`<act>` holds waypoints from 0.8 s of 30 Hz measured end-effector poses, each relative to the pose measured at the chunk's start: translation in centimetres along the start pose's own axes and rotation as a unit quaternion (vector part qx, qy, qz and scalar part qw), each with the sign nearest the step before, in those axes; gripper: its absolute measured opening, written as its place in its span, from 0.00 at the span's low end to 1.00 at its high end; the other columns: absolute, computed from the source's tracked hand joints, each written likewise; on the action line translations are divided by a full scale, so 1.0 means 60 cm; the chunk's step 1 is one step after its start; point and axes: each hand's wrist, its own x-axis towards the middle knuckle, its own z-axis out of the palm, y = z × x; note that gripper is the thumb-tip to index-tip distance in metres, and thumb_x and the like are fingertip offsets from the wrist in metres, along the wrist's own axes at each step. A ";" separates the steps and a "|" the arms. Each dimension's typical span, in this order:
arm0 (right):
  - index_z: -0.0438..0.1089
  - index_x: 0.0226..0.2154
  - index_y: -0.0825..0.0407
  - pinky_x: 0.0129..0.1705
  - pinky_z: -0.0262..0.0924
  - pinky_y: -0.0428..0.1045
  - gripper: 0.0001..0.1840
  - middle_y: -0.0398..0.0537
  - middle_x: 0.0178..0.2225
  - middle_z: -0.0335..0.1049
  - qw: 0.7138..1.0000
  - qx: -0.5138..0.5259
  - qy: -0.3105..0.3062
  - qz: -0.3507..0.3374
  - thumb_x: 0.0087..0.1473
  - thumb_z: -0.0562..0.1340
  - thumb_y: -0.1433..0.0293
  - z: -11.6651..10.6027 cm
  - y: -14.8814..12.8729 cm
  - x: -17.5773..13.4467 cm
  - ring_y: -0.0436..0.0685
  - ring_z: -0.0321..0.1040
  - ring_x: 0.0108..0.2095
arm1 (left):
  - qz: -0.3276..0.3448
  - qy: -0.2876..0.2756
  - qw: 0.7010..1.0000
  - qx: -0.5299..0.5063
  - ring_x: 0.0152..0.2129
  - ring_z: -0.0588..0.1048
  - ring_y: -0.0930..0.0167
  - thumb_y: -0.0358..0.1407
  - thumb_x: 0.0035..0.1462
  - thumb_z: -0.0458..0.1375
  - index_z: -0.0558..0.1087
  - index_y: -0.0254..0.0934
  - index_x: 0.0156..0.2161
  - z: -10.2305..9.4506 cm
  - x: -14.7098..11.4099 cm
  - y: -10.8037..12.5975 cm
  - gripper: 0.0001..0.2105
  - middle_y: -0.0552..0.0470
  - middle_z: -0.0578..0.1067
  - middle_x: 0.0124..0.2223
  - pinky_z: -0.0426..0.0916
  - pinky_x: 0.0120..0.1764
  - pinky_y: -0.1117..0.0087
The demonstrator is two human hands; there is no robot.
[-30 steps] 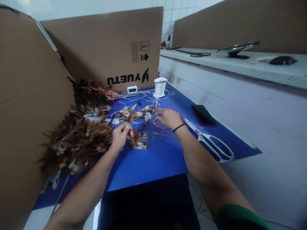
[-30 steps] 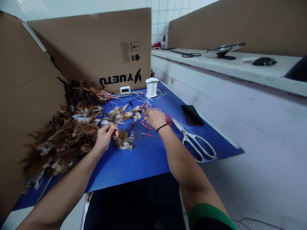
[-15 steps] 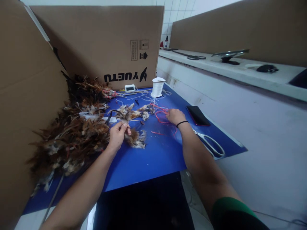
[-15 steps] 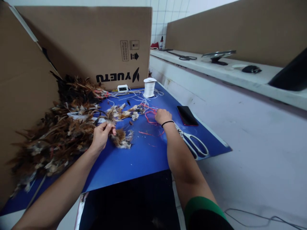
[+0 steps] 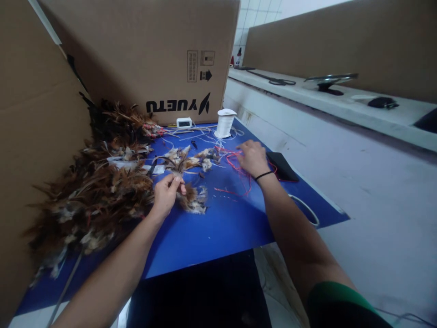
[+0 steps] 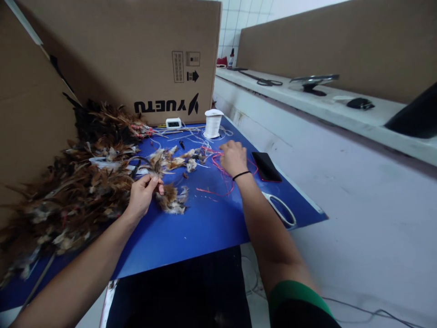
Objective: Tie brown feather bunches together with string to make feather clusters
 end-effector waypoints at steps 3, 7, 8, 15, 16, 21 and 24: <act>0.72 0.38 0.49 0.49 0.55 0.53 0.12 0.51 0.44 0.69 0.991 0.042 -0.081 -0.101 0.53 0.57 0.69 0.025 -0.042 0.003 0.59 0.62 0.46 | -0.002 0.001 1.000 -0.001 0.16 0.69 0.76 0.40 0.55 0.54 0.70 0.34 0.28 0.000 -0.001 0.001 0.11 0.56 0.69 0.19 0.66 0.26 0.74; 0.71 0.39 0.57 0.47 0.56 0.55 0.13 0.60 0.44 0.70 0.988 0.048 -0.117 -0.083 0.54 0.55 0.71 0.054 -0.072 0.012 0.63 0.64 0.46 | -0.002 0.011 1.000 -0.009 0.16 0.69 0.76 0.40 0.55 0.54 0.70 0.35 0.28 -0.001 -0.001 0.004 0.11 0.56 0.70 0.19 0.66 0.26 0.74; 0.71 0.39 0.58 0.46 0.57 0.55 0.13 0.61 0.43 0.70 0.989 0.066 -0.116 -0.070 0.54 0.54 0.73 0.058 -0.073 0.015 0.63 0.65 0.45 | -0.002 0.012 1.000 -0.010 0.16 0.69 0.75 0.40 0.55 0.54 0.70 0.35 0.29 -0.001 -0.001 0.005 0.11 0.56 0.70 0.19 0.66 0.25 0.74; 0.68 0.26 0.55 0.36 0.62 0.45 0.05 0.49 0.30 0.74 0.932 0.342 -0.121 -0.022 0.51 0.57 0.74 0.040 -0.043 0.013 0.51 0.70 0.32 | 0.005 0.014 1.000 -0.008 0.17 0.69 0.76 0.41 0.55 0.54 0.70 0.34 0.29 -0.001 -0.001 0.003 0.11 0.56 0.70 0.19 0.66 0.26 0.74; 0.66 0.25 0.54 0.35 0.63 0.46 0.04 0.48 0.28 0.74 0.895 0.428 -0.123 -0.001 0.50 0.58 0.73 0.033 -0.040 0.009 0.51 0.70 0.30 | 0.005 0.015 1.000 -0.007 0.17 0.69 0.76 0.41 0.55 0.54 0.70 0.34 0.29 -0.001 -0.001 0.002 0.11 0.56 0.69 0.19 0.66 0.27 0.74; 0.67 0.28 0.54 0.29 0.64 0.46 0.10 0.45 0.24 0.73 0.730 0.670 -0.129 0.051 0.42 0.67 0.68 -0.003 -0.043 -0.017 0.50 0.70 0.25 | 0.001 0.015 1.000 -0.009 0.16 0.68 0.76 0.41 0.56 0.53 0.70 0.34 0.29 -0.001 0.000 0.000 0.11 0.56 0.69 0.19 0.66 0.26 0.75; 0.70 0.35 0.54 0.31 0.65 0.46 0.17 0.45 0.25 0.74 0.688 0.711 -0.133 0.057 0.39 0.69 0.67 -0.022 -0.045 -0.030 0.50 0.71 0.27 | -0.009 0.018 1.000 -0.020 0.16 0.68 0.76 0.41 0.55 0.54 0.70 0.34 0.28 -0.002 0.001 0.001 0.11 0.56 0.69 0.18 0.65 0.26 0.75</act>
